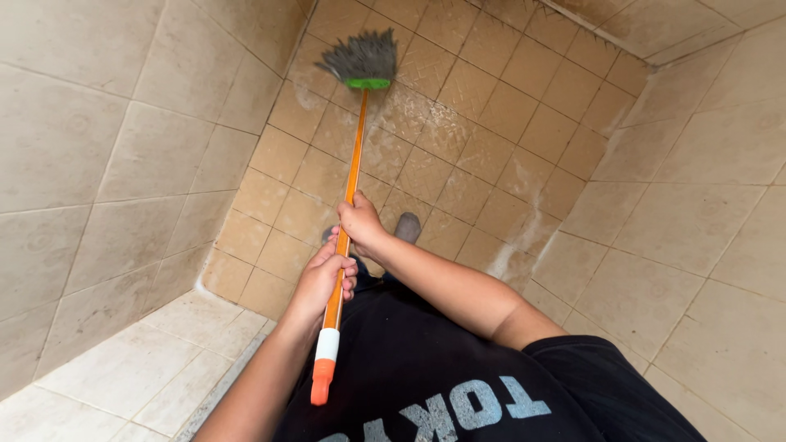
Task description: The person mops the tiled floor of a room with soapy water using a string mop, covering the entire surface and reaching into corners.
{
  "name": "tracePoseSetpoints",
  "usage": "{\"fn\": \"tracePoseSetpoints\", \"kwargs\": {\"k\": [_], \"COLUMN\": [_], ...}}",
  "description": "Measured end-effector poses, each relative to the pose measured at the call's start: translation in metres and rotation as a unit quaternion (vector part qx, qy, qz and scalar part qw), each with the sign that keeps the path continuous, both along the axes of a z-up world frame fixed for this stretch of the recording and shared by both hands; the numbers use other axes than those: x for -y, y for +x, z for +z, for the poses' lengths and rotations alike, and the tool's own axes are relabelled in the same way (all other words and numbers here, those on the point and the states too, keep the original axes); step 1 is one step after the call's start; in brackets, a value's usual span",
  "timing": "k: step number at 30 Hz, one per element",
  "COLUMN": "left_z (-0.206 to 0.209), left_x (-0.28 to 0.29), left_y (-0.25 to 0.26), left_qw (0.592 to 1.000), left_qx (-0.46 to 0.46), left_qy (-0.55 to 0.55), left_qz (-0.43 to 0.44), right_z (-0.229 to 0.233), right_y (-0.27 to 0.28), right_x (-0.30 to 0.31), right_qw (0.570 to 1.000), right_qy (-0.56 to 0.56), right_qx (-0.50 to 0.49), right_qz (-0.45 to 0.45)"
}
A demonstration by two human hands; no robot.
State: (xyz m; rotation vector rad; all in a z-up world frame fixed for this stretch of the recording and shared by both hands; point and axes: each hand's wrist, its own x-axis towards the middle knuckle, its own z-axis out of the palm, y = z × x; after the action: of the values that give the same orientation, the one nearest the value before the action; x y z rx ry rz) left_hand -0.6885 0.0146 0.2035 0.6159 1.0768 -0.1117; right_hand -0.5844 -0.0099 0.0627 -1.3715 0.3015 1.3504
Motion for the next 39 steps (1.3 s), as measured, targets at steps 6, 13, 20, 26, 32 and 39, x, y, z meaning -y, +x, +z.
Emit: {"fn": "tracePoseSetpoints", "kwargs": {"k": [6, 13, 20, 26, 32, 39], "left_z": [0.030, 0.011, -0.053, -0.061, -0.086, -0.189], "left_x": [-0.029, -0.086, -0.111, -0.150, -0.197, -0.268], "left_y": [-0.064, -0.163, -0.197, -0.172, -0.115, 0.040], "left_qw": [0.999, 0.999, 0.996, 0.994, 0.994, 0.995], "left_qx": [-0.016, -0.043, -0.067, -0.071, -0.046, 0.041], "left_qy": [-0.030, -0.021, 0.013, -0.012, 0.031, 0.030], "left_qz": [0.036, 0.014, -0.062, -0.083, -0.095, -0.081], "right_z": [0.040, -0.024, -0.052, -0.045, -0.123, -0.208], "right_y": [-0.059, -0.179, -0.207, -0.193, -0.146, 0.040], "right_x": [-0.033, -0.080, -0.102, -0.126, -0.175, -0.259], "right_qw": [0.999, 0.997, 0.993, 0.987, 0.983, 0.948], "right_qy": [-0.018, 0.035, -0.069, -0.113, -0.108, -0.152], "right_qx": [-0.038, -0.054, -0.042, 0.011, 0.105, 0.238], "right_qz": [0.028, -0.036, 0.091, 0.112, 0.101, 0.146]}}
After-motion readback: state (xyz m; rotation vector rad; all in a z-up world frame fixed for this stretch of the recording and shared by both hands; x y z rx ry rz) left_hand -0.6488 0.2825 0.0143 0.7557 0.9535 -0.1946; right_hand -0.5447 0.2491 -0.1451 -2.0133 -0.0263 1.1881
